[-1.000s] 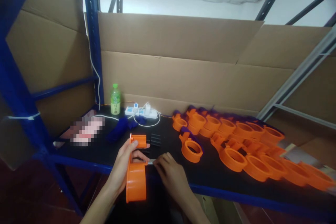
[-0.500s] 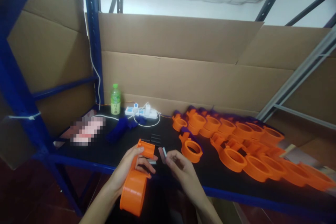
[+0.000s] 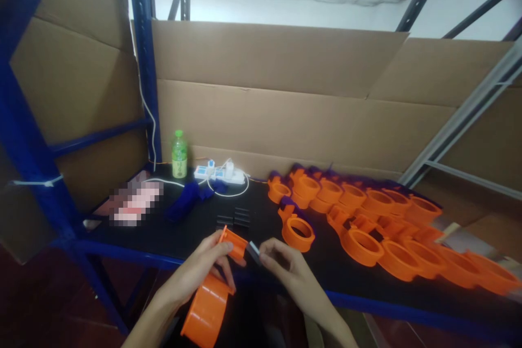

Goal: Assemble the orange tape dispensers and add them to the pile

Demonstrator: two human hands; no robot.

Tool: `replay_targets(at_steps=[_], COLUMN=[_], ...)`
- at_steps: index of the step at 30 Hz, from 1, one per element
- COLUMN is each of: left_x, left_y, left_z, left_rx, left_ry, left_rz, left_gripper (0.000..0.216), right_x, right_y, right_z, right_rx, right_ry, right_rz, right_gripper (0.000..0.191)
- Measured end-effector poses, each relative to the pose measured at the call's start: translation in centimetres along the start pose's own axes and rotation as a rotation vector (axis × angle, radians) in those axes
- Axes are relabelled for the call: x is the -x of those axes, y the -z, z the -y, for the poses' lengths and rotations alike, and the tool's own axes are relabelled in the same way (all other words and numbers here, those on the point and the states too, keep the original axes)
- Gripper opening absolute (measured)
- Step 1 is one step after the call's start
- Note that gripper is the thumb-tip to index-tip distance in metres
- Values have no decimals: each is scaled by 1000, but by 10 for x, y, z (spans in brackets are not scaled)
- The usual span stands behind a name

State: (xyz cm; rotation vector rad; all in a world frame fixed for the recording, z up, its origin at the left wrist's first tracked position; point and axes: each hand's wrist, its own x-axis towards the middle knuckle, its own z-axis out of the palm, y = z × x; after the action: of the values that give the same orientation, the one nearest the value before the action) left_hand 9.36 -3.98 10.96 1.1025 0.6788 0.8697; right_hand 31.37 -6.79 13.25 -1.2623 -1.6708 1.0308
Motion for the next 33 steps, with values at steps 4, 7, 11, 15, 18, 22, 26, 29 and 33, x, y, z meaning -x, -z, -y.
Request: replay_targets(at_steps=[4, 7, 11, 15, 18, 22, 26, 29, 33], left_x=[5, 9, 9, 8, 8, 4, -1, -1, 1], left_y=[3, 0, -6, -11, -13, -18, -21, -17, -1], left_z=[-2, -3, 0, 3, 6, 15, 23, 18, 2], left_rx=[-72, -136, -183, -141, -146, -190, -211, -204, -146], left_ry=[35, 59, 65, 34, 37, 99, 112, 78, 30], left_rz=[91, 121, 109, 113, 125, 167, 157, 120, 85], left_gripper=[39, 39, 36, 35, 35, 35, 36, 39, 43], right_x=[6, 8, 7, 5, 2, -1, -3, -12, -40], right_y=[8, 10, 11, 13, 11, 4, -4, -9, -17], right_z=[4, 7, 6, 0, -5, -9, -13, -17, -22], right_rx=[83, 105, 134, 74, -4, -59, -17, 55, 233], right_ry=[9, 7, -9, -41, -58, -37, 0, 45, 197], right_rz=[31, 35, 13, 1, 14, 42, 9, -28, -161], right_gripper=[32, 30, 27, 26, 29, 29, 28, 29, 28])
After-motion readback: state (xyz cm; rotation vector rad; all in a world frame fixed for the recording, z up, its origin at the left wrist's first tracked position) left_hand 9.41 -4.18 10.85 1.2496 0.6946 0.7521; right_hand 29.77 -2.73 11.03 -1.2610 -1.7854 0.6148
